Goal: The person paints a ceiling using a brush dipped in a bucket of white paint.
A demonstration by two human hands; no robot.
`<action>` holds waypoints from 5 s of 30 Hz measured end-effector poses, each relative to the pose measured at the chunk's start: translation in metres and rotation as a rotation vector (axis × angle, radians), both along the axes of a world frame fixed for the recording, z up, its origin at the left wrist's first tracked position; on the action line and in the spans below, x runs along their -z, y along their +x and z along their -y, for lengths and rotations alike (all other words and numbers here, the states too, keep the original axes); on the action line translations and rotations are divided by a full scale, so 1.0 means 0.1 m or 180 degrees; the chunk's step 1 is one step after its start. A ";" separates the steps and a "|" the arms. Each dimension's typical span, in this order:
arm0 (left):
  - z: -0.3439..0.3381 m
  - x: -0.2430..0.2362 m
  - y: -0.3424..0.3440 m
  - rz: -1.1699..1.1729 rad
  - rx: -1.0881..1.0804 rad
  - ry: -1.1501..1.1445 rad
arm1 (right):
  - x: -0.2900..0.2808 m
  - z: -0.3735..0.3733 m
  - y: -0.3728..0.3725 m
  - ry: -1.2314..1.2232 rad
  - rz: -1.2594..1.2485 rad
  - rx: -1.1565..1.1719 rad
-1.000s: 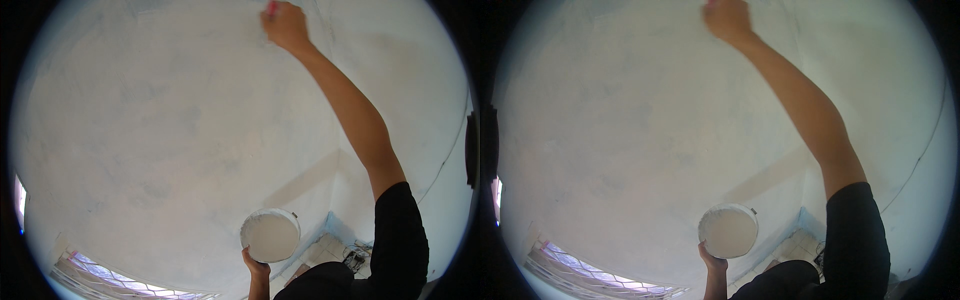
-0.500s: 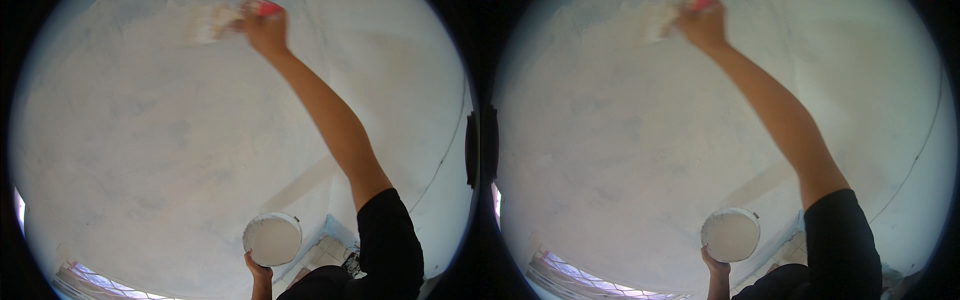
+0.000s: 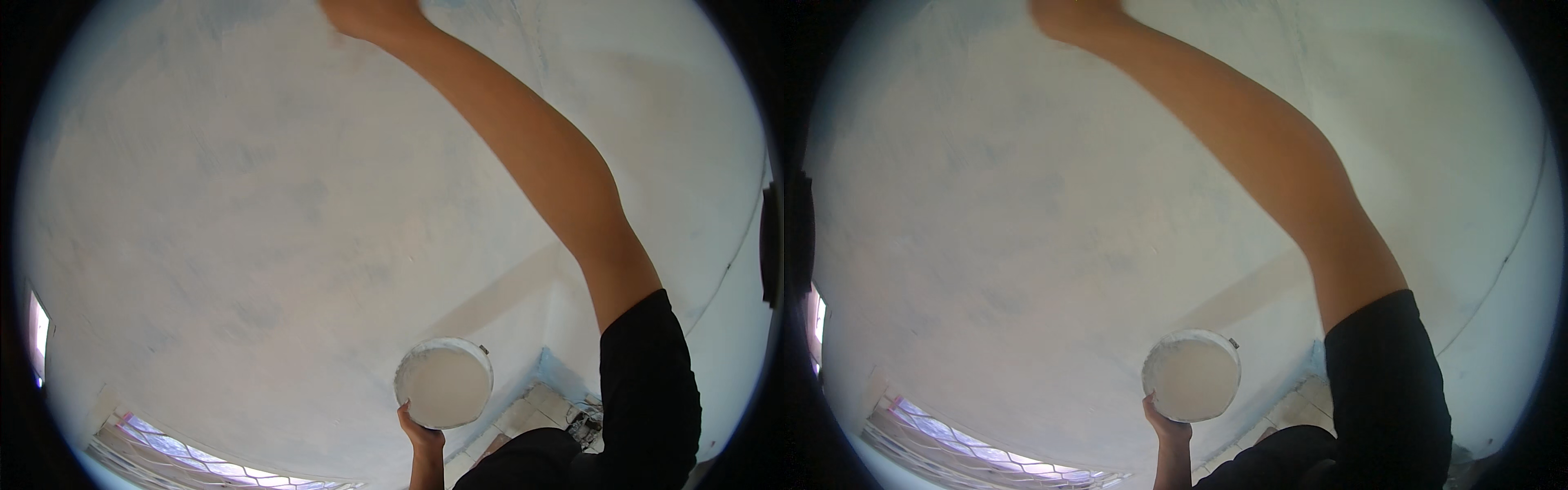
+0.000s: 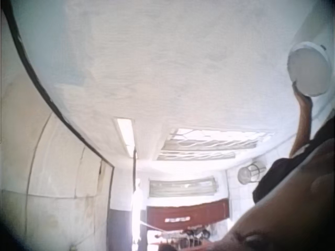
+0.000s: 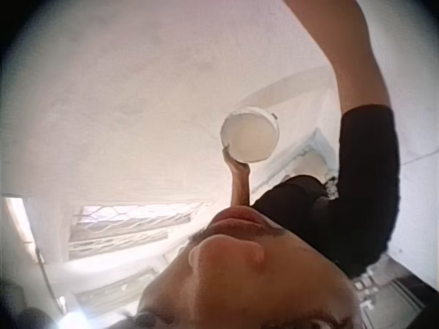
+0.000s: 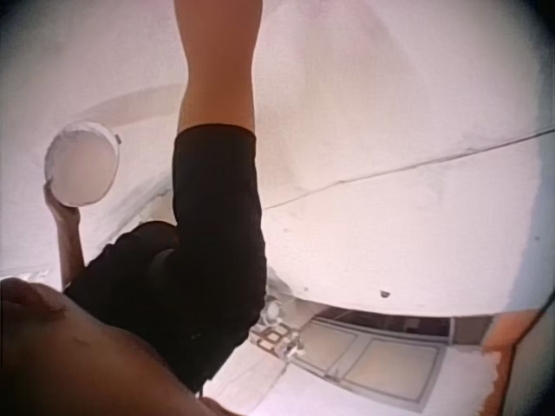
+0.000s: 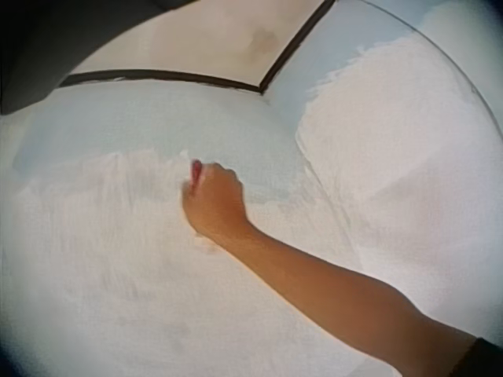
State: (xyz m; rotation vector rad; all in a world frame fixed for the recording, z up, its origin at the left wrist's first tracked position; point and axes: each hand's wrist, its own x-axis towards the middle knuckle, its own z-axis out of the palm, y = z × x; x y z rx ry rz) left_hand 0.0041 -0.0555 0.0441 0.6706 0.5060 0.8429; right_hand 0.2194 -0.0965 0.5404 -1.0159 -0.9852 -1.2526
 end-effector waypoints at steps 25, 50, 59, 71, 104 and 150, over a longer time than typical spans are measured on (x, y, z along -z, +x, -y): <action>-0.05 0.00 -0.01 -0.0027 0.0046 0.0040 | 0.47 -0.11 0.32 -0.0302 0.0285 0.0516; -0.09 -0.04 -0.02 -0.0056 0.0041 -0.0082 | 1.88 -0.13 2.14 0.0118 -0.1676 0.1014; -0.06 -0.01 0.03 0.0032 0.0097 0.0191 | -0.07 -0.15 0.05 0.0211 0.0062 -0.2240; -0.08 -0.13 0.02 -0.0200 0.0121 -0.0081 | 2.60 -0.05 2.11 0.0348 -0.2196 -0.2929; -0.28 0.28 0.14 0.0124 -0.0187 -0.0170 | 3.63 0.55 -0.18 -0.3013 -0.2742 -0.2476; -0.34 0.02 0.02 0.0067 0.0517 -0.0226 | 1.75 -0.55 1.00 0.0115 -0.2940 -0.1556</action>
